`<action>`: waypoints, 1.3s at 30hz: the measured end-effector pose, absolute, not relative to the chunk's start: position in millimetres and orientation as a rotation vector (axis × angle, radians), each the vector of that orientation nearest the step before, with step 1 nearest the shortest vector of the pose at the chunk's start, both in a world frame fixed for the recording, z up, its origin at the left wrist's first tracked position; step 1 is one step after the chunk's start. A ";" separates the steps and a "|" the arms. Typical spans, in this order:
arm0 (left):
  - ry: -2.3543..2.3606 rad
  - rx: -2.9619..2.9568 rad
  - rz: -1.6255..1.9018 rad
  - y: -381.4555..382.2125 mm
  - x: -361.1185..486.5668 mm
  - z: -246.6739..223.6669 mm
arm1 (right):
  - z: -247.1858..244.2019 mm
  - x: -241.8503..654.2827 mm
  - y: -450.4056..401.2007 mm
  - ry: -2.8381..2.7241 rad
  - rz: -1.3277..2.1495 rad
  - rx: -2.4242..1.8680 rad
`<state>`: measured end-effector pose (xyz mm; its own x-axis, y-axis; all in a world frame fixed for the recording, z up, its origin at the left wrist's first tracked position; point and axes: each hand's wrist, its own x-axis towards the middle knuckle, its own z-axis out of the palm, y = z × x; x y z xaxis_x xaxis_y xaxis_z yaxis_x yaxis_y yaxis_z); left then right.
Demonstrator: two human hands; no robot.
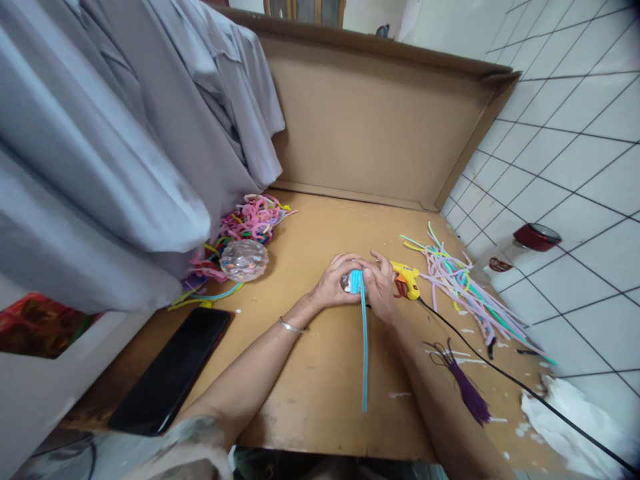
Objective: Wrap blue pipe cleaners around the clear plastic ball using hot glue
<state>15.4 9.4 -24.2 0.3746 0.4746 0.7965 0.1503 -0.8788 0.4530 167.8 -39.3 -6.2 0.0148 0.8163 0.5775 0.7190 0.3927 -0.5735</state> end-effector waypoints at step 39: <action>0.588 2.272 1.465 13.2 14.8 -33.2 | 1.7 166.7 -43.5 -1.668 0.202 -1.365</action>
<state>14.8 13.2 -33.2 0.3715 0.5310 0.7616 0.1432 -0.8432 0.5181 166.7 -43.5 1.7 0.0605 0.8349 0.5471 0.6805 0.3665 -0.6345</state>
